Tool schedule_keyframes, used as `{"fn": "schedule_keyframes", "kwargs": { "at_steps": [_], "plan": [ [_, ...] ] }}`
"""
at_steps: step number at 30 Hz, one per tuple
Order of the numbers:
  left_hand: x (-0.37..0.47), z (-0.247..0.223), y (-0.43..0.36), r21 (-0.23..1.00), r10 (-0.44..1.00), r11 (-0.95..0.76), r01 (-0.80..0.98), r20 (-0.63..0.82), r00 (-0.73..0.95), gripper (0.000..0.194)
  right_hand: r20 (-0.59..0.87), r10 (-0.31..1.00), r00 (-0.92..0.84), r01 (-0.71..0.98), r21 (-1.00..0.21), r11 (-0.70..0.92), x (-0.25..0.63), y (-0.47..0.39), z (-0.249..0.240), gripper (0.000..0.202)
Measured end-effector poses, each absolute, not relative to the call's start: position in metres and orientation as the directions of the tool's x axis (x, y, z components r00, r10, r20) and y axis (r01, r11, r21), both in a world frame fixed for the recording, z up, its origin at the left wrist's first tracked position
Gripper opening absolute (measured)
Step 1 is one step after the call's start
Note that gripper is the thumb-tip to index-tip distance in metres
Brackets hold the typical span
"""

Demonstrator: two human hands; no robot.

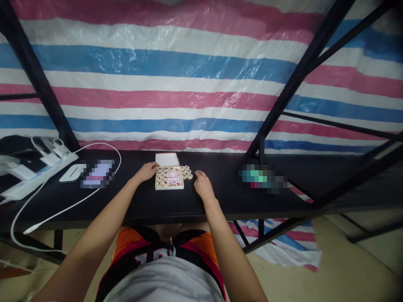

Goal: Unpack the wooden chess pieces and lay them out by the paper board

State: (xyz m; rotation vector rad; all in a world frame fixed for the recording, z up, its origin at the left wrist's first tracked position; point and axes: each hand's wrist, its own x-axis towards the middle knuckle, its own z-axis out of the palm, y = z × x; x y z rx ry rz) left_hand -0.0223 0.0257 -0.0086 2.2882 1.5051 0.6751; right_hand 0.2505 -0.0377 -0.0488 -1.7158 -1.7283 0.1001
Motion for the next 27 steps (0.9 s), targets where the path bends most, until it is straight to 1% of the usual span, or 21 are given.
{"fn": "schedule_keyframes", "kwargs": {
  "at_steps": [4,8,12,17,23,27],
  "plan": [
    [-0.023,-0.011,0.028,0.490,0.920,-0.393,0.778,0.208,0.334,0.034,0.358,0.929,0.092,0.855,-0.507,0.110,0.248,-0.043,-0.039,0.051],
    [-0.023,-0.011,0.029,0.487,0.919,-0.395,0.779,0.209,0.335,0.034,0.321,0.939,0.119,0.870,-0.490,0.057,0.247,-0.048,-0.030,0.047],
    [-0.024,-0.011,0.029,0.490,0.919,-0.393,0.778,0.208,0.333,0.033,0.305,0.947,0.104,0.872,-0.485,0.060,0.246,-0.050,-0.028,0.047],
    [-0.024,-0.013,0.030,0.488,0.911,-0.412,0.769,0.222,0.347,0.034,0.318,0.947,0.057,0.859,-0.499,0.115,0.247,-0.049,-0.029,0.046],
    [-0.024,-0.013,0.030,0.489,0.916,-0.400,0.775,0.213,0.338,0.034,0.344,0.938,0.049,0.852,-0.505,0.141,0.246,-0.047,-0.032,0.044],
    [-0.023,-0.012,0.030,0.484,0.923,-0.385,0.786,0.203,0.327,0.033,0.402,0.913,0.066,0.850,-0.501,0.159,0.247,-0.046,-0.035,0.042]
  ]
}}
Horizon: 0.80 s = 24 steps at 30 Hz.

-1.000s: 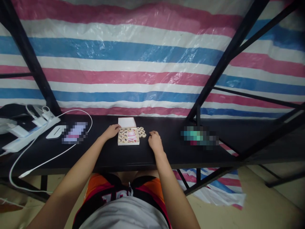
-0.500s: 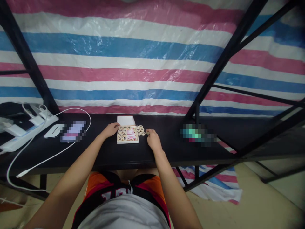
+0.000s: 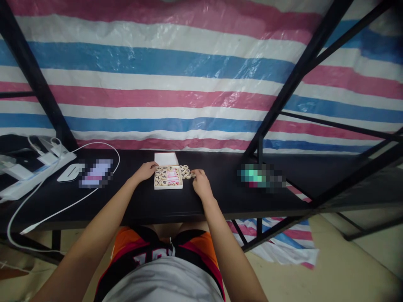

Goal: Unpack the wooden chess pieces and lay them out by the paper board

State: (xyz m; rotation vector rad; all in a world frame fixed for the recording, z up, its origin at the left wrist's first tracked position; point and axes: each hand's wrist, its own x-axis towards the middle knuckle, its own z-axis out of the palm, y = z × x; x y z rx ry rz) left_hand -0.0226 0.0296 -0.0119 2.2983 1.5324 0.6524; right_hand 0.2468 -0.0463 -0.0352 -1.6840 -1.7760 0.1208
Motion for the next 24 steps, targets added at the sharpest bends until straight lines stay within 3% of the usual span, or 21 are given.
{"fn": "schedule_keyframes", "kwargs": {
  "at_steps": [4,7,10,14,19,24],
  "plan": [
    [-0.022,-0.011,0.028,0.493,0.920,-0.391,0.777,0.204,0.333,0.033,0.528,0.848,0.048,0.877,-0.428,0.217,0.239,-0.047,-0.031,0.036],
    [-0.023,-0.010,0.028,0.494,0.916,-0.401,0.772,0.208,0.343,0.033,0.556,0.816,-0.161,0.883,-0.287,0.370,0.223,-0.044,-0.020,0.033],
    [-0.023,-0.009,0.027,0.493,0.915,-0.404,0.770,0.213,0.343,0.032,0.479,0.797,-0.368,0.853,-0.167,0.494,0.203,-0.033,-0.006,0.036],
    [-0.021,-0.008,0.025,0.504,0.919,-0.394,0.769,0.210,0.333,0.032,0.323,0.820,-0.472,0.845,-0.098,0.525,0.186,-0.015,0.003,0.032],
    [-0.021,-0.007,0.023,0.508,0.922,-0.386,0.770,0.208,0.325,0.033,0.347,0.827,-0.443,0.852,-0.124,0.508,0.180,-0.007,-0.003,0.024],
    [-0.021,-0.007,0.024,0.501,0.923,-0.384,0.776,0.199,0.328,0.034,0.449,0.805,-0.388,0.773,-0.317,0.550,0.211,0.003,-0.004,0.026]
  ]
}}
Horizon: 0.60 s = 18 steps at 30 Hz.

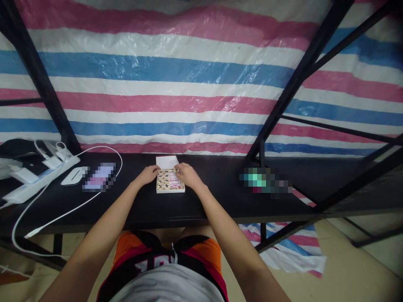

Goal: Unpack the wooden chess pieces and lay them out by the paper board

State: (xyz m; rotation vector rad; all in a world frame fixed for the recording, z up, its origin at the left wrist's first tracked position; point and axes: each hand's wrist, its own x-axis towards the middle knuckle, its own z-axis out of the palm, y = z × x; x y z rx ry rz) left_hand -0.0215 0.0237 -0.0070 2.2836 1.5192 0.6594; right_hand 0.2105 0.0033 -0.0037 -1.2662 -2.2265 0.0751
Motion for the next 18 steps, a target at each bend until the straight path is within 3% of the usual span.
{"fn": "schedule_keyframes", "kwargs": {
  "at_steps": [3,7,13,18],
  "plan": [
    [-0.022,-0.008,0.024,0.510,0.925,-0.381,0.772,0.196,0.326,0.033,0.521,0.838,-0.163,0.717,-0.521,0.463,0.250,0.012,-0.013,0.029],
    [-0.023,-0.009,0.025,0.509,0.921,-0.390,0.767,0.200,0.335,0.034,0.331,0.943,0.036,0.632,-0.739,0.235,0.286,0.019,-0.035,0.030],
    [-0.023,-0.009,0.027,0.474,0.923,-0.386,0.792,0.195,0.333,0.034,0.298,0.954,0.013,0.681,-0.702,0.210,0.281,0.018,-0.045,0.020],
    [-0.022,-0.008,0.026,0.467,0.920,-0.392,0.792,0.200,0.337,0.034,0.313,0.950,-0.017,0.691,-0.683,0.238,0.282,0.017,-0.044,0.029]
  ]
}}
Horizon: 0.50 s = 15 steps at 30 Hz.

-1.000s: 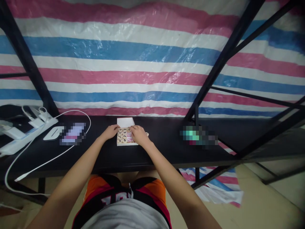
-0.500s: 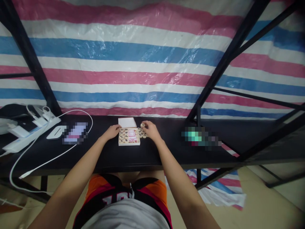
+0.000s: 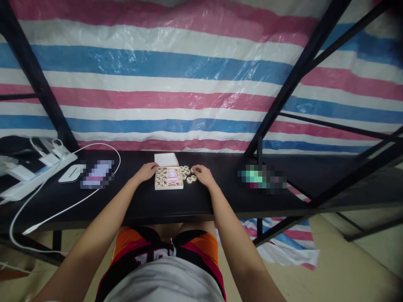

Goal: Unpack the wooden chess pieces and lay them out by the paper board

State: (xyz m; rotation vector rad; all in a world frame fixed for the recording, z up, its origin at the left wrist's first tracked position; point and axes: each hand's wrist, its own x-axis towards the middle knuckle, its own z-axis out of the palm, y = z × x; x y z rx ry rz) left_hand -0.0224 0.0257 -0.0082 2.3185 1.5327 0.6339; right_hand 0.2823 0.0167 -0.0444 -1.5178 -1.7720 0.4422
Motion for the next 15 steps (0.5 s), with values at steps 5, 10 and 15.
{"fn": "schedule_keyframes", "kwargs": {
  "at_steps": [5,10,15],
  "plan": [
    [-0.023,-0.009,0.026,0.475,0.916,-0.402,0.783,0.207,0.344,0.034,0.328,0.942,-0.068,0.681,-0.675,0.284,0.285,0.014,-0.045,0.055],
    [-0.023,-0.011,0.029,0.481,0.921,-0.389,0.785,0.189,0.341,0.034,0.303,0.946,-0.115,0.672,-0.678,0.299,0.285,0.005,-0.041,0.060],
    [-0.024,-0.011,0.029,0.483,0.917,-0.400,0.779,0.203,0.344,0.034,0.248,0.961,-0.126,0.590,-0.760,0.274,0.283,-0.010,-0.032,0.055]
  ]
}}
